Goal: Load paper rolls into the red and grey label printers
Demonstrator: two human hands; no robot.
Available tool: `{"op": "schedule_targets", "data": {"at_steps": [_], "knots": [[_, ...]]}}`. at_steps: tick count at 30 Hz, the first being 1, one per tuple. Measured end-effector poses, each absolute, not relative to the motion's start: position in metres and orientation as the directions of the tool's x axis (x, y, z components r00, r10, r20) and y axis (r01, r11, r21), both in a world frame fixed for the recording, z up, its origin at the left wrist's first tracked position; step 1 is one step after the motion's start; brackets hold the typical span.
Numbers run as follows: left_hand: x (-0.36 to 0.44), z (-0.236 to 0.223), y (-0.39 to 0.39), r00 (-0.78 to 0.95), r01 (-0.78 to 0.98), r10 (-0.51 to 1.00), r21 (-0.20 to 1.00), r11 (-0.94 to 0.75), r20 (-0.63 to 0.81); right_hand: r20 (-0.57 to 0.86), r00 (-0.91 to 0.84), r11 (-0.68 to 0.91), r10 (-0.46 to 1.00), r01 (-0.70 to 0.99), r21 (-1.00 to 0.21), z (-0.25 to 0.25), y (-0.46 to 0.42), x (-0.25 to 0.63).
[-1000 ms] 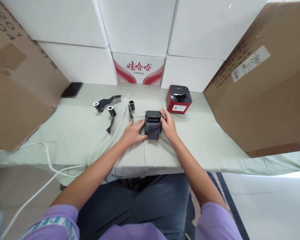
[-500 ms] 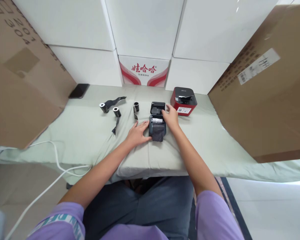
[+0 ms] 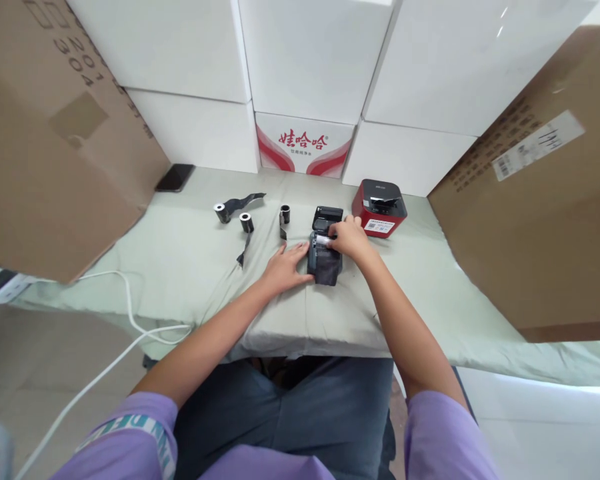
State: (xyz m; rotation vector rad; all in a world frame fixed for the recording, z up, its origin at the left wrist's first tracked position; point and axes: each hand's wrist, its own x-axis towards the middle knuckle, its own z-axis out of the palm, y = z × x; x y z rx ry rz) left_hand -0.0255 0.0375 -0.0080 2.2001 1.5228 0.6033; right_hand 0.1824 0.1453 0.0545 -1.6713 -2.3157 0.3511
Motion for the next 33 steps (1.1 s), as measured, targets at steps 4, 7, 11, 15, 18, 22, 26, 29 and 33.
{"op": "schedule_targets", "data": {"at_steps": [4,7,11,15,18,22,26,29,33], "knots": [[-0.025,-0.004,0.035,0.316,0.774,0.940,0.539,-0.332,0.126,0.196,-0.318,0.373,0.928,0.766,-0.524,0.089,0.135,0.186],[-0.025,-0.002,0.036,0.318,0.781,0.940,0.529,-0.332,0.121,0.248,-0.308,0.386,0.919,0.565,-0.729,0.115,0.125,0.167],[-0.024,-0.003,0.040,0.337,0.800,0.939,0.505,-0.324,0.068,0.277,-0.321,0.410,0.906,0.500,-0.763,0.136,0.124,0.114],[-0.022,-0.003,0.041,0.303,0.826,0.953,0.495,-0.270,0.014,0.259,-0.363,0.446,0.895,0.711,-0.544,0.133,0.145,0.048],[-0.021,-0.003,0.041,0.303,0.811,0.951,0.508,-0.288,0.055,0.191,-0.412,0.454,0.891,0.813,-0.364,0.115,0.160,0.007],[-0.021,-0.007,0.043,0.309,0.786,0.947,0.537,-0.308,0.092,0.009,-0.419,0.415,0.908,0.895,-0.166,0.091,0.167,-0.023],[-0.022,-0.013,0.044,0.310,0.735,0.939,0.588,-0.337,0.151,-0.039,-0.448,0.445,0.893,0.893,-0.068,0.098,0.171,-0.036],[-0.023,-0.015,0.042,0.303,0.703,0.924,0.600,-0.382,0.233,0.048,-0.554,0.556,0.831,0.827,-0.081,0.115,0.175,-0.053],[-0.024,-0.010,0.037,0.285,0.686,0.922,0.616,-0.386,0.260,0.016,-0.769,0.768,0.639,0.637,-0.067,0.115,0.174,-0.087]]}}
